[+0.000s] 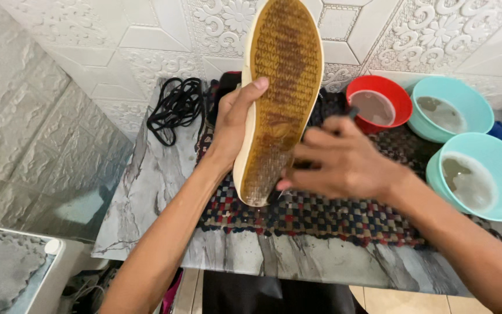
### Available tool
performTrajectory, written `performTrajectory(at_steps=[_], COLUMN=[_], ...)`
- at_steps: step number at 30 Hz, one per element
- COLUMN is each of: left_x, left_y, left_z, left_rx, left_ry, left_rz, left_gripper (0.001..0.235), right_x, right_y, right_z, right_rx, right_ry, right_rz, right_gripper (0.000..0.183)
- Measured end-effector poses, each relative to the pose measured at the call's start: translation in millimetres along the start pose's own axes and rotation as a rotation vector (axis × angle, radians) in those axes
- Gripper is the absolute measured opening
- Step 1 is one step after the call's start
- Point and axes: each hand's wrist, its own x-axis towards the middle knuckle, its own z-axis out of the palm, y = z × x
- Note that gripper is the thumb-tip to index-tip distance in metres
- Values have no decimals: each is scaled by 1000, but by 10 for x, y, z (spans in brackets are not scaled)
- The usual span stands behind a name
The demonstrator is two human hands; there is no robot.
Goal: The person cleans the sole of a shoe using a brush and a cloth. They repeatedly dip the brush into bowls of soapy water to scrub the textured sole, then wipe the surface with a cloth to remove dirt and soap residue.
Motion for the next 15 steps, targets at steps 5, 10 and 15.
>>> performTrajectory(at_steps=[5,10,15], left_x=[40,63,3], left_y=[20,-58,50], left_z=[-16,17,35], left_rx=[-34,-33,47], left_ry=[107,56,137], left_rz=[19,-15,-12], left_gripper=[34,35,38], right_x=[-106,-253,-89], right_y=[141,258,10], right_z=[-2,-71,-16], right_rx=[-212,-111,-101], right_ry=[48,-32,32], right_rz=[108,93,122], right_gripper=[36,23,23])
